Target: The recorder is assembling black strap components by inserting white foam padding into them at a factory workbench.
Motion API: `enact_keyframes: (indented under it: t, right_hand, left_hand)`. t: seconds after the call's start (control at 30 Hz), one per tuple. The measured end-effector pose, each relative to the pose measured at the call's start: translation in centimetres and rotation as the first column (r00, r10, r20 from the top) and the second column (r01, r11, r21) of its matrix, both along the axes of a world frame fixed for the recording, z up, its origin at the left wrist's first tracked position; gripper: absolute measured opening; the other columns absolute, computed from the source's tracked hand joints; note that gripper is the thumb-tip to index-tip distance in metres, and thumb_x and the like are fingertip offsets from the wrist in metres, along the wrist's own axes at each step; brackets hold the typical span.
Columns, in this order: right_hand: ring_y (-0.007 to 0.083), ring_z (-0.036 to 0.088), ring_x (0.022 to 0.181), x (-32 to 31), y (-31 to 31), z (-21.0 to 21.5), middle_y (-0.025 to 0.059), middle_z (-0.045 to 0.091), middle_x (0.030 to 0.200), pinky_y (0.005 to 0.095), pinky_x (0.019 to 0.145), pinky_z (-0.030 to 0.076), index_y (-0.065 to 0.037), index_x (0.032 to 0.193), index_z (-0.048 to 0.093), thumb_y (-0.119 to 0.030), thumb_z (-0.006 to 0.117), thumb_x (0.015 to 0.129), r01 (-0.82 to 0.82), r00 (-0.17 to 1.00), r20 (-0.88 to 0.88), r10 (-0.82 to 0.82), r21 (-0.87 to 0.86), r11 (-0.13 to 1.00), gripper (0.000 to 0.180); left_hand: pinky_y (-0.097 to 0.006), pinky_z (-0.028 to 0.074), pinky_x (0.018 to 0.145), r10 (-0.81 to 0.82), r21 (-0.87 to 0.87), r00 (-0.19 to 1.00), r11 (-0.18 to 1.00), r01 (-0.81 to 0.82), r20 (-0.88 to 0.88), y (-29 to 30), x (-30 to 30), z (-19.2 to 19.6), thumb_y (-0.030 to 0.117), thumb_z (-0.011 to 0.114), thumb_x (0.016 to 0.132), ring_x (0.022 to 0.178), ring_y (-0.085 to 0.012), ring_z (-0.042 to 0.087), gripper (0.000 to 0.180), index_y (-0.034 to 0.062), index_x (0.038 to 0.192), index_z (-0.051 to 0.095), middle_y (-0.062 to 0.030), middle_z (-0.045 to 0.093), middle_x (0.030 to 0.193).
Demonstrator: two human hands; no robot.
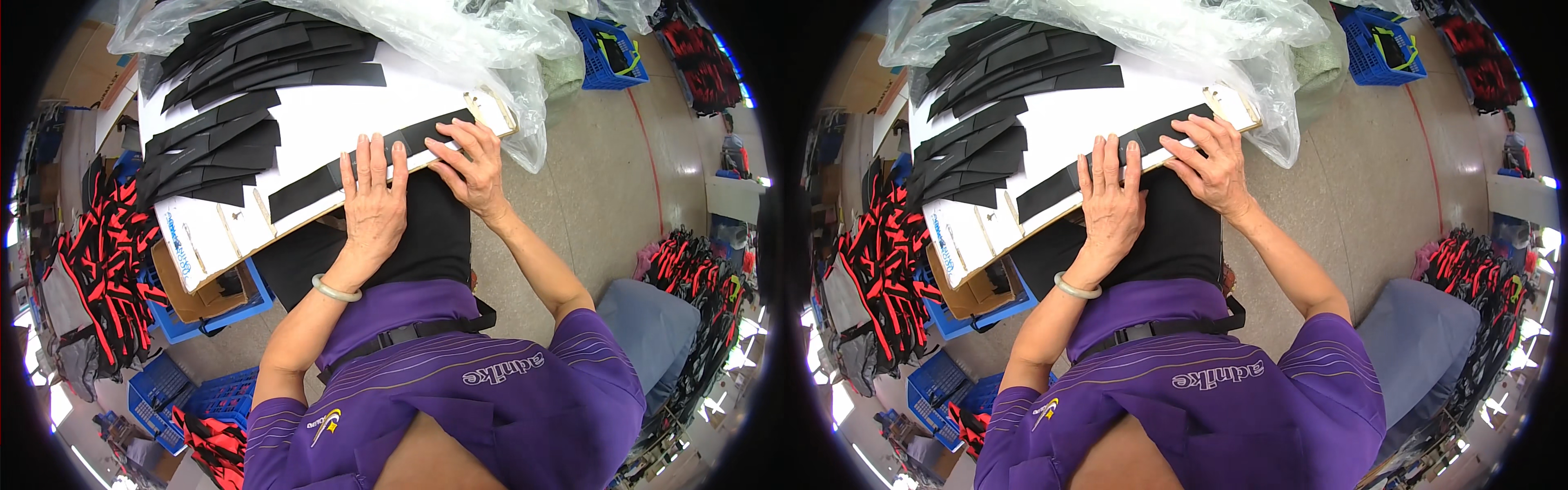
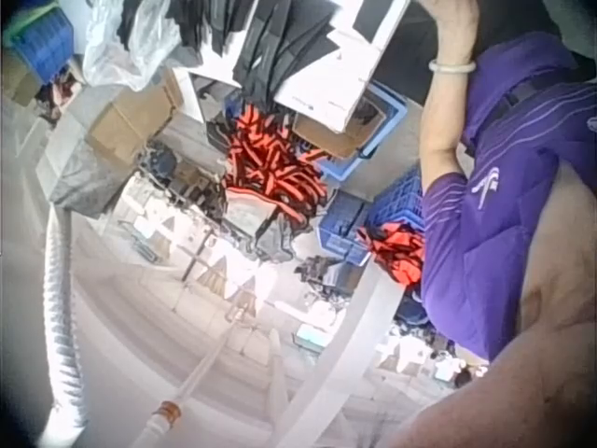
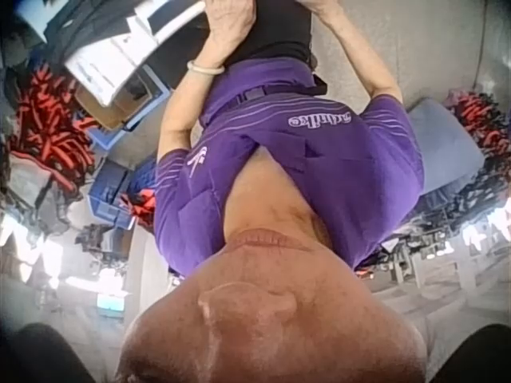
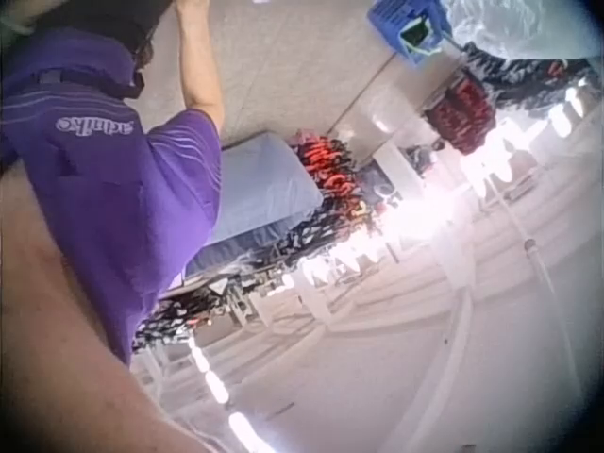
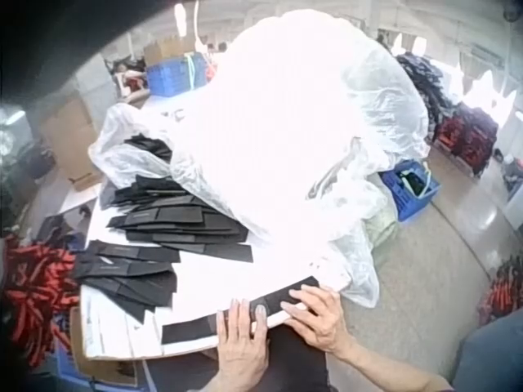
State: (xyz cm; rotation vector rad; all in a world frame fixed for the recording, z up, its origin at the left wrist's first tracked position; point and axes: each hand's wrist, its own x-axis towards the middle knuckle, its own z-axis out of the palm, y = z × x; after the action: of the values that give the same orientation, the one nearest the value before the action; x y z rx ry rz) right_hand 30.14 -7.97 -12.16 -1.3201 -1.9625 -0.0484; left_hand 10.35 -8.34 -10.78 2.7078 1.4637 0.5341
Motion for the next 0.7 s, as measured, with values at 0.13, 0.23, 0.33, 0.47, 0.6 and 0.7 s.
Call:
enact_keyframes:
  t: [0.13, 0.23, 0.33, 0.47, 0.6, 0.7]
  right_hand:
    - [0.0231, 0.05, 0.119, -0.1, 0.0, 0.9, 0.0011, 0.061, 0.121, 0.0424, 0.102, 0.035, -0.017, 0.11, 0.071, -0.022, 0.076, 0.076, -0.002, 1.0, -0.005, 0.002, -0.021, 1.0, 0.034]
    - [0.0238, 0.051, 0.118, -0.2, 0.1, 1.1, 0.0016, 0.062, 0.12, 0.0419, 0.101, 0.036, -0.016, 0.108, 0.071, -0.021, 0.076, 0.075, -0.005, 1.0, -0.012, 0.005, -0.04, 0.999, 0.033]
    - [0.0237, 0.052, 0.116, -0.1, 0.1, 2.1, 0.0022, 0.062, 0.117, 0.0419, 0.1, 0.036, -0.015, 0.104, 0.072, -0.021, 0.076, 0.074, -0.006, 0.999, -0.039, 0.001, -0.108, 0.994, 0.03]
    - [0.0241, 0.057, 0.106, -2.1, 1.5, 4.8, 0.0045, 0.066, 0.106, 0.0388, 0.095, 0.039, -0.01, 0.096, 0.073, -0.018, 0.076, 0.073, -0.087, 0.989, -0.13, 0.067, -0.161, 0.983, 0.025]
    - [0.0237, 0.058, 0.099, -9.7, 4.8, 5.9, 0.0048, 0.065, 0.095, 0.0376, 0.091, 0.041, -0.009, 0.097, 0.07, -0.023, 0.076, 0.072, -0.408, 0.906, -0.167, 0.389, -0.106, 0.907, 0.029]
    - [0.0223, 0.058, 0.09, -14.2, 7.1, 4.5, 0.0032, 0.065, 0.09, 0.0376, 0.089, 0.041, -0.009, 0.089, 0.068, -0.021, 0.077, 0.07, -0.433, 0.866, 0.125, 0.484, -0.296, 0.851, 0.024]
  left_hand:
    - [-0.058, 0.017, 0.114, 0.0, -0.004, 1.0, 1.0, 0.0, 0.005, 0.0, 0.1, 0.1, 0.01, 0.074, 0.071, 0.142, -0.0413, 0.022, 0.083, 0.0042, 0.143, 0.035, -0.0252, 0.027, 0.149]
    - [-0.058, 0.017, 0.113, 0.007, 0.003, 1.0, 1.0, -0.007, -0.022, 0.0, 0.0, 0.0, 0.011, 0.075, 0.07, 0.141, -0.0414, 0.023, 0.083, 0.0044, 0.143, 0.036, -0.0251, 0.028, 0.148]
    - [-0.058, 0.017, 0.113, 0.032, 0.0, 0.999, 0.999, -0.032, -0.014, 0.0, 0.4, 0.1, 0.012, 0.074, 0.071, 0.141, -0.0412, 0.024, 0.081, 0.0044, 0.142, 0.036, -0.0249, 0.029, 0.147]
    - [-0.061, 0.019, 0.111, -0.005, 0.04, 0.999, 0.999, 0.003, 0.046, 0.0, 0.3, 0.0, 0.009, 0.058, 0.08, 0.137, -0.0436, 0.03, 0.06, -0.0009, 0.137, 0.041, -0.0282, 0.035, 0.142]
    - [-0.054, 0.025, 0.11, 0.089, -0.238, 0.888, 0.971, 0.024, 0.451, 0.2, -0.2, -1.2, 0.012, 0.055, 0.087, 0.132, -0.0417, 0.037, 0.05, 0.0004, 0.135, 0.046, -0.0227, 0.039, 0.142]
    - [-0.052, 0.03, 0.108, 0.038, 0.084, 0.988, 0.995, -0.051, 0.151, 0.1, 0.4, -1.1, 0.015, 0.056, 0.088, 0.131, -0.0417, 0.04, 0.052, 0.0053, 0.138, 0.045, -0.0239, 0.041, 0.141]
